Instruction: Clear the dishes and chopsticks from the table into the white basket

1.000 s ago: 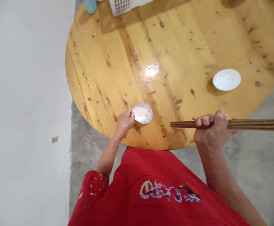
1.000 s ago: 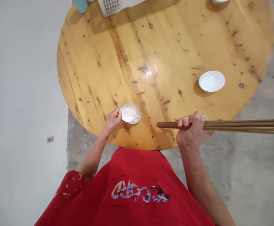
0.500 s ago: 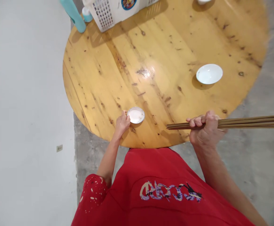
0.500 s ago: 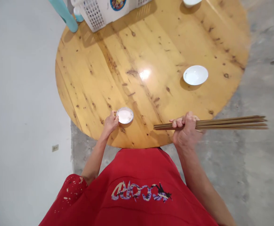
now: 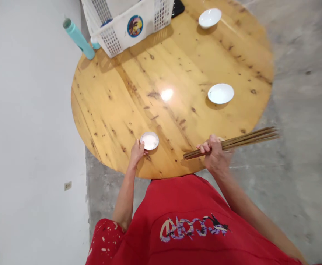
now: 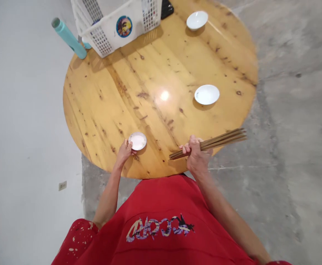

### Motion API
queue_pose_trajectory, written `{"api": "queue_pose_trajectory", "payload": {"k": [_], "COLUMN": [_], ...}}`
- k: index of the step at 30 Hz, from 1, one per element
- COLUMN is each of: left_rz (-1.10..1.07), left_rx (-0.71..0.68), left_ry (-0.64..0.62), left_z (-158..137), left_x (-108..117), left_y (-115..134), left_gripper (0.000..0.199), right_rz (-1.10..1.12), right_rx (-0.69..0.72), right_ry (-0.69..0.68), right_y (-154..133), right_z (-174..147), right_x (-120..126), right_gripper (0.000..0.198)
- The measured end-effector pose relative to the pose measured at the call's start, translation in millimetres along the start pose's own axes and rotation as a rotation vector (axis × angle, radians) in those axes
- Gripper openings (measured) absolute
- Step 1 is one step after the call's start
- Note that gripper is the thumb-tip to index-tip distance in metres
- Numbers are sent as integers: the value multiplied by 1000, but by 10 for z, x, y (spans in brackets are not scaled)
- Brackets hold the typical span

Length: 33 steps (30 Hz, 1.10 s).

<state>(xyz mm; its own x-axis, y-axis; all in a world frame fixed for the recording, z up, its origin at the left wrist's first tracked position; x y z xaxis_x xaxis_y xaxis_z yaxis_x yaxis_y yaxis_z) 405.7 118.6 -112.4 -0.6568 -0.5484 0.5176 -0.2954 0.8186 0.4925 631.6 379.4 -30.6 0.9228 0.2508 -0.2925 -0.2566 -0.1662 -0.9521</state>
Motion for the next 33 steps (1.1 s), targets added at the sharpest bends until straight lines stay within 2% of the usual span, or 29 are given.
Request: {"api": "queue_pose_trajectory", "payload": {"k": [3,6,18,23,28,33], "left_rz": [-192,-234,-7,-84,-113,-159], "left_rx": [18,40,118,183,141,102], "left_ry": [-27,-7,185,170,125,102], "left_z": [-1,-3,-82,-111,-71,-13], "left_x": [-38,-26,91,93,92,37], "left_y": [-16,-29,161,179,188,138], "left_gripper": [20,25,24,21,18,16], "right_rz": [3,35,78,64,53,32], "right_rx": [-17,-30,-70,-58,-22,-35], "right_ry": [-12,-5,-58,-44,4,111], "right_y": [-9,-38,-99,-132,-177,-224], "right_z": [25,93,419,501,495,380], "right_x": [45,130,581,729,828,956], "right_gripper": [63,63,60,58,56,56]}}
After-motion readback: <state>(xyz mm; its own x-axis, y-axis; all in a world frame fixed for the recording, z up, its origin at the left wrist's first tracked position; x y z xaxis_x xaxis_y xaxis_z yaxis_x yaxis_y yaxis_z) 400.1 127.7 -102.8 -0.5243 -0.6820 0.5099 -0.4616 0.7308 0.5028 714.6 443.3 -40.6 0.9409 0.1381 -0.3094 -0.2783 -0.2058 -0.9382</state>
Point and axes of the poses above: each hand's wrist, its own z-axis towards the middle knuckle, its own x-axis out of the back of the hand, y = z × x, the point moved 10 cm from there along z, towards the middle knuckle, and after that the axes turned 13 degrees about x, right-handed, at the moved point
